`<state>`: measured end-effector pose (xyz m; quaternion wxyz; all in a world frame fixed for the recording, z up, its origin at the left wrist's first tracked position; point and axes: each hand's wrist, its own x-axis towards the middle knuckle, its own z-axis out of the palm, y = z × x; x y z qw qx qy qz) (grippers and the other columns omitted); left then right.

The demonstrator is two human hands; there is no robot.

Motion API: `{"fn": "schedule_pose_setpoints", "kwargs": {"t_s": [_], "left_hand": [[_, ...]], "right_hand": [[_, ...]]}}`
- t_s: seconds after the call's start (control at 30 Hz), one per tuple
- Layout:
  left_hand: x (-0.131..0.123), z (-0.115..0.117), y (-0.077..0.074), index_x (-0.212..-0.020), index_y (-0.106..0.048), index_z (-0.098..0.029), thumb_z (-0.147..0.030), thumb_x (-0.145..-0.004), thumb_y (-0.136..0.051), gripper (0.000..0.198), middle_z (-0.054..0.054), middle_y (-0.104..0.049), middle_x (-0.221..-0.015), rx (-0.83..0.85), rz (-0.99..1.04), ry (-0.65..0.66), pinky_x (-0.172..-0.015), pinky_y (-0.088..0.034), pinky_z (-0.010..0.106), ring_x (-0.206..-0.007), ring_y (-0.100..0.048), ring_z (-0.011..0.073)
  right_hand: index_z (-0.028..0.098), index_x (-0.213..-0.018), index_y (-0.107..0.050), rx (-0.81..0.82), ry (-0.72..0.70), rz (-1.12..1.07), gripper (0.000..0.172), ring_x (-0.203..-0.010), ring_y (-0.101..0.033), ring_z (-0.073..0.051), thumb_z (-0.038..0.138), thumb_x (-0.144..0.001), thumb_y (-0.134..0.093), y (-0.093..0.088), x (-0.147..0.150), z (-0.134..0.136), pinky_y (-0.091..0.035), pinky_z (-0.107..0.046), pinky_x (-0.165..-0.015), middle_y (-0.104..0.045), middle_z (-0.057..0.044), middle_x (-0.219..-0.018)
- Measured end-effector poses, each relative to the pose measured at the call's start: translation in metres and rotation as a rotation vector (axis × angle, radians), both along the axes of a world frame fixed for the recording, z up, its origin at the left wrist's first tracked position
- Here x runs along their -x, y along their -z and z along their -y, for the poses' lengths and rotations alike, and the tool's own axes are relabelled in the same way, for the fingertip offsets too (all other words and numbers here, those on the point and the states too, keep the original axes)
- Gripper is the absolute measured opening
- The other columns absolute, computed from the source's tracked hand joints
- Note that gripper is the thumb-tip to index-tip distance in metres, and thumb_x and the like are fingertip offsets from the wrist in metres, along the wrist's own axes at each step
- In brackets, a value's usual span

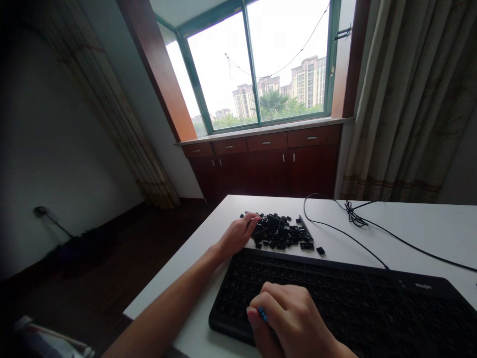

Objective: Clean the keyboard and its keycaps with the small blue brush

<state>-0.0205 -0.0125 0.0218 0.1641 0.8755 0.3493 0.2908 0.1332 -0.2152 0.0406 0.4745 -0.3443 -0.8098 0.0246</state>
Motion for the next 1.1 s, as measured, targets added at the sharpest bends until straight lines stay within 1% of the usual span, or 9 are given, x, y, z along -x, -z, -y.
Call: {"fn": "schedule_pose_setpoints", "kwargs": {"t_s": [0.1, 0.33, 0.43, 0.5, 0.57, 0.83, 0.97, 1.03, 1.1], "left_hand": [[0.0001, -0.0005, 0.0006, -0.113, -0.057, -0.023, -0.046, -0.107, -0.029, 0.037, 0.005, -0.073, -0.095, 0.002, 0.006, 0.005, -0.079, -0.049, 0.031, -0.086, -0.071, 0.0210], [0.0003, -0.0003, 0.0000, -0.113, -0.058, -0.022, -0.046, -0.107, -0.030, 0.037, 0.006, -0.073, -0.095, 0.011, 0.003, 0.006, -0.078, -0.049, 0.031, -0.085, -0.071, 0.0210], [0.0000, -0.0004, 0.0001, -0.113, -0.058, -0.022, -0.045, -0.106, -0.030, 0.037, 0.005, -0.073, -0.095, 0.006, 0.004, 0.006, -0.078, -0.049, 0.031, -0.084, -0.071, 0.0209], [-0.0002, -0.0004, 0.0003, -0.113, -0.058, -0.022, -0.045, -0.107, -0.030, 0.037, 0.005, -0.073, -0.095, 0.001, 0.005, 0.008, -0.079, -0.049, 0.031, -0.084, -0.071, 0.0206], [-0.0004, -0.0002, 0.0004, -0.113, -0.058, -0.022, -0.045, -0.107, -0.030, 0.037, 0.005, -0.073, -0.094, 0.002, 0.003, 0.004, -0.079, -0.050, 0.031, -0.084, -0.071, 0.0207], [0.0006, -0.0010, 0.0010, -0.114, -0.057, -0.022, -0.047, -0.106, -0.029, 0.038, 0.004, -0.072, -0.088, -0.006, -0.020, -0.001, -0.075, -0.047, 0.030, -0.078, -0.069, 0.0203], [0.0006, -0.0017, 0.0014, -0.116, -0.057, -0.023, -0.048, -0.106, -0.028, 0.039, 0.003, -0.071, -0.084, -0.017, -0.035, -0.005, -0.073, -0.047, 0.030, -0.073, -0.067, 0.0197], [0.0003, -0.0015, 0.0011, -0.116, -0.057, -0.022, -0.048, -0.106, -0.028, 0.040, 0.003, -0.070, -0.081, -0.025, -0.046, -0.011, -0.074, -0.047, 0.030, -0.073, -0.067, 0.0197], [-0.0001, -0.0008, 0.0006, -0.116, -0.057, -0.022, -0.048, -0.106, -0.028, 0.041, 0.003, -0.068, -0.079, -0.031, -0.054, -0.018, -0.073, -0.047, 0.030, -0.071, -0.067, 0.0195]], "right_hand": [[0.020, -0.087, -0.055, -0.030, 0.037, 0.021, 0.015, -0.054, -0.055, -0.011, 0.011, -0.096, -0.047, 0.0021, 0.0007, 0.0002, -0.042, -0.023, -0.056, -0.058, 0.001, -0.065], [0.020, -0.086, -0.056, -0.063, -0.026, 0.060, 0.014, -0.049, -0.051, -0.011, 0.016, -0.098, -0.049, 0.0059, 0.0032, -0.0036, -0.038, -0.025, -0.052, -0.060, 0.002, -0.062], [0.018, -0.100, -0.061, -0.057, -0.082, 0.081, 0.009, -0.057, -0.060, -0.012, 0.015, -0.097, -0.052, 0.0048, 0.0029, -0.0054, -0.043, -0.024, -0.055, -0.070, -0.001, -0.075], [0.018, -0.114, -0.061, -0.060, -0.098, 0.083, 0.020, -0.069, -0.067, -0.013, 0.012, -0.096, -0.055, 0.0034, 0.0022, -0.0058, -0.049, -0.023, -0.061, -0.075, -0.005, -0.091], [0.018, -0.121, -0.059, -0.050, -0.099, 0.065, 0.025, -0.076, -0.070, -0.014, 0.012, -0.096, -0.055, 0.0021, 0.0015, -0.0053, -0.052, -0.023, -0.066, -0.076, -0.006, -0.098], [0.019, -0.102, -0.059, -0.017, -0.088, 0.007, 0.011, -0.063, -0.064, -0.012, 0.017, -0.100, -0.049, 0.0015, 0.0017, -0.0022, -0.047, -0.023, -0.061, -0.070, -0.001, -0.077], [0.019, -0.085, -0.057, -0.030, -0.043, 0.034, 0.018, -0.049, -0.053, -0.011, 0.018, -0.100, -0.047, 0.0055, 0.0033, -0.0028, -0.040, -0.025, -0.053, -0.060, 0.002, -0.061], [0.019, -0.085, -0.058, -0.022, -0.039, 0.046, 0.019, -0.048, -0.052, -0.011, 0.019, -0.100, -0.047, 0.0063, 0.0033, -0.0034, -0.039, -0.025, -0.050, -0.060, 0.002, -0.060], [0.018, -0.094, -0.062, -0.016, -0.051, 0.055, 0.014, -0.054, -0.058, -0.012, 0.018, -0.100, -0.049, 0.0054, 0.0025, -0.0040, -0.043, -0.025, -0.053, -0.066, 0.000, -0.068]]}}
